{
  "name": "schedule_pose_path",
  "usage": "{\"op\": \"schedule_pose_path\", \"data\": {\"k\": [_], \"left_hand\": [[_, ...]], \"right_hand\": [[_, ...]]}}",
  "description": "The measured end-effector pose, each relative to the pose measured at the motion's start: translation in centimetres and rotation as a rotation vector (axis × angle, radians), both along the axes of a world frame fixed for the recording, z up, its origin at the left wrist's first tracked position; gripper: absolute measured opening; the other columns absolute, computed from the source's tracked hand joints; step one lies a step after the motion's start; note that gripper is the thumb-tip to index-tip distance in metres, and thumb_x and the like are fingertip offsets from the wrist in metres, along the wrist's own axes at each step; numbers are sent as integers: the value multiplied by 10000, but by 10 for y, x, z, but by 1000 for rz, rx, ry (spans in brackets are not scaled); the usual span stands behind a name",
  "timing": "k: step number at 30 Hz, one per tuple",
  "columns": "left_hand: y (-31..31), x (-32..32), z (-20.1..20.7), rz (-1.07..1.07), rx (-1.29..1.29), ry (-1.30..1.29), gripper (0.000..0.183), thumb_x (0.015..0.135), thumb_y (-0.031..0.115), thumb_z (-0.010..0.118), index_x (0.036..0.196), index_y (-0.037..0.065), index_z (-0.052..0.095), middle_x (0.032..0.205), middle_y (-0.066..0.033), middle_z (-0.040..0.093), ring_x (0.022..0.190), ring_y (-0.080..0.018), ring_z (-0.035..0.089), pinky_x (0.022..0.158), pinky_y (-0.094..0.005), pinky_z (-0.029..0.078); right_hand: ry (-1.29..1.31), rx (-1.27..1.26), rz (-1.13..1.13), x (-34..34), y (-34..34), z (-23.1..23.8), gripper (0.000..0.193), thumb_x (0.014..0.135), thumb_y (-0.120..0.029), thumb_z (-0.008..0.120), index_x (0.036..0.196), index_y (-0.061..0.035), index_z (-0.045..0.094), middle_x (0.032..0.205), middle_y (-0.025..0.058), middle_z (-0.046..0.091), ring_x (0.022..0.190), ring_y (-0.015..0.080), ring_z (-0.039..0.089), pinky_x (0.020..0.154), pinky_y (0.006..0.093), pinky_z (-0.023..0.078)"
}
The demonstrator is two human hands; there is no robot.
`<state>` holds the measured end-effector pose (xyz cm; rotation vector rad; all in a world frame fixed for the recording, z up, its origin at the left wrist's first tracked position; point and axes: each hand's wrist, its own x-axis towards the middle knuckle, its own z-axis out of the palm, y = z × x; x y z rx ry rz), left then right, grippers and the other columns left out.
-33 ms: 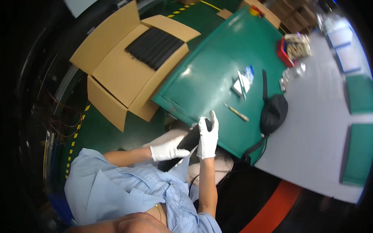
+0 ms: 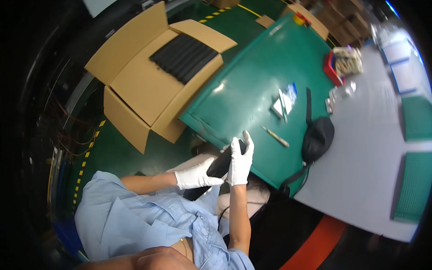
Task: The person picks up black plastic components from a cardboard box and inserts them into a slot on a large orange machine. They then return to the table to clean the components with a wipe and use a small tool to adjust or remove parts from the black plastic pieces before reassembling them.
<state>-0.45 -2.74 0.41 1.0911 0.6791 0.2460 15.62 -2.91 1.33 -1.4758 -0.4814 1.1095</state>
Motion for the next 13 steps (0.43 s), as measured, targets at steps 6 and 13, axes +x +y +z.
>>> {"op": "schedule_pose_path", "data": {"k": [6, 13], "left_hand": [[109, -46, 16, 145, 664, 232, 675, 906, 380, 718, 1334, -60, 436, 1259, -288, 596, 1193, -365, 606, 997, -439, 481], [421, -193, -53, 679, 743, 853, 646, 901, 437, 675, 1308, 19, 398, 1298, -340, 562, 1210, -453, 574, 993, -506, 467]], "right_hand": [[-328, 180, 89, -21, 74, 5, 642, 1042, -303, 561, 1548, -23, 284, 1430, 189, 504, 1237, 262, 563, 1028, 373, 481], [-349, -243, 360, 20, 34, 26, 635, 1041, -340, 559, 1540, -24, 327, 1431, 221, 507, 1235, 246, 584, 988, 349, 523]]}}
